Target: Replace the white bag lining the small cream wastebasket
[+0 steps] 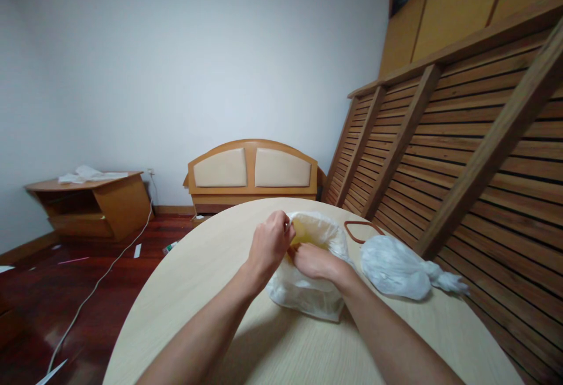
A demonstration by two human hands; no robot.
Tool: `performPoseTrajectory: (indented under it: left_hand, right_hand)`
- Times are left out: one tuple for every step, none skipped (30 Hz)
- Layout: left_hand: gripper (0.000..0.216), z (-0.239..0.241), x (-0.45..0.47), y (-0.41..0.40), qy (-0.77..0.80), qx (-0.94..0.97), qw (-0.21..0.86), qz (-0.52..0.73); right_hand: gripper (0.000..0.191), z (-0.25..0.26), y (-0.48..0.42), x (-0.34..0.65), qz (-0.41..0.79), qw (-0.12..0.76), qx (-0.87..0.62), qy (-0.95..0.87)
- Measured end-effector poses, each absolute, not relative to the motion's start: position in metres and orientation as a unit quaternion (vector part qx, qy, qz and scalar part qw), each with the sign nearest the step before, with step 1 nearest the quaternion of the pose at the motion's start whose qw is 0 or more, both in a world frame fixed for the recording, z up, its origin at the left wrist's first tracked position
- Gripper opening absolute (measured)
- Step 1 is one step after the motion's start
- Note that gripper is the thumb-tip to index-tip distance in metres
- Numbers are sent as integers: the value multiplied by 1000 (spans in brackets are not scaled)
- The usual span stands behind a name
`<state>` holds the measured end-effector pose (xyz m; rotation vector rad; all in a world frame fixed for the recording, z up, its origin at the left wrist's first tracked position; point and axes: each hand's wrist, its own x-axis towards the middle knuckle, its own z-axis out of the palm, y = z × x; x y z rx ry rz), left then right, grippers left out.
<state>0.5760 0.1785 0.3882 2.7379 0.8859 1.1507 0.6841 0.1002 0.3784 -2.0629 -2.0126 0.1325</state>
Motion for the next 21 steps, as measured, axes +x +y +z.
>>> performPoseTrajectory:
  left_hand:
    - [6,389,575,179,292,882,23,370]
    - [6,391,575,180,300,880,27,368]
    - [5,393,574,181,308,877,32,367]
    - [5,395,572,182,316,874,38,367]
    - [5,396,571,182,324,871,44,366]
    - [4,398,570,183,330,869,49,367]
    - [4,399,569,184,333,867,53,367]
    - [5,400,569,184,336,865,55,368]
    - [5,400,569,185,338,864,55,369]
    - [6,400,569,185,340,863,56,370]
    - [6,400,569,185,341,862,56,370]
    - [6,400,569,185,340,862,56,371]
    - [7,400,570,185,338,863,56,371]
    - [7,399,570,185,334,864,55,372]
    - [7,398,571,184,329,867,55,371]
    - [7,397,572,184,323,869,55,371]
    - [8,396,572,184,316,872,54,370]
    - [9,395,573,183,309,875,53,369]
    - [10,395,574,183,302,878,52,369]
    - [11,394,574,183,296,880,50,367]
    - [12,394,574,182,291,883,49,365]
  right_hand:
    - [26,383,97,683,45,123,-715,-687]
    - [29,389,92,683,41,124,-721,-681]
    - [33,395,87,684,37,134,-724,-676]
    - [35,403,82,685,35,145,-721,-676]
    - [35,411,76,688,35,161,-715,-679]
    - [32,419,71,692,35,192,-703,-684]
    - [27,425,65,698,18,222,-705,-673]
    - [24,431,61,704,-20,251,-717,-649]
    - [21,435,56,710,-62,270,-732,-622]
    - [23,437,53,717,-102,278,-744,-599]
    - [30,437,50,723,-131,274,-749,-588]
    - [40,436,49,728,-147,264,-751,-588]
    - [49,434,48,732,-151,250,-749,-594]
    - [57,432,48,734,-147,234,-747,-605]
    - [61,429,50,735,-140,221,-746,-612]
    - [63,427,52,734,-133,211,-748,-615]
    - [61,425,55,732,-128,205,-752,-613]
    - [56,425,58,729,-126,201,-759,-606]
    - [48,425,60,727,-128,197,-769,-595]
    - [39,426,63,724,-132,193,-780,-580]
    - [30,427,65,722,-137,188,-791,-566]
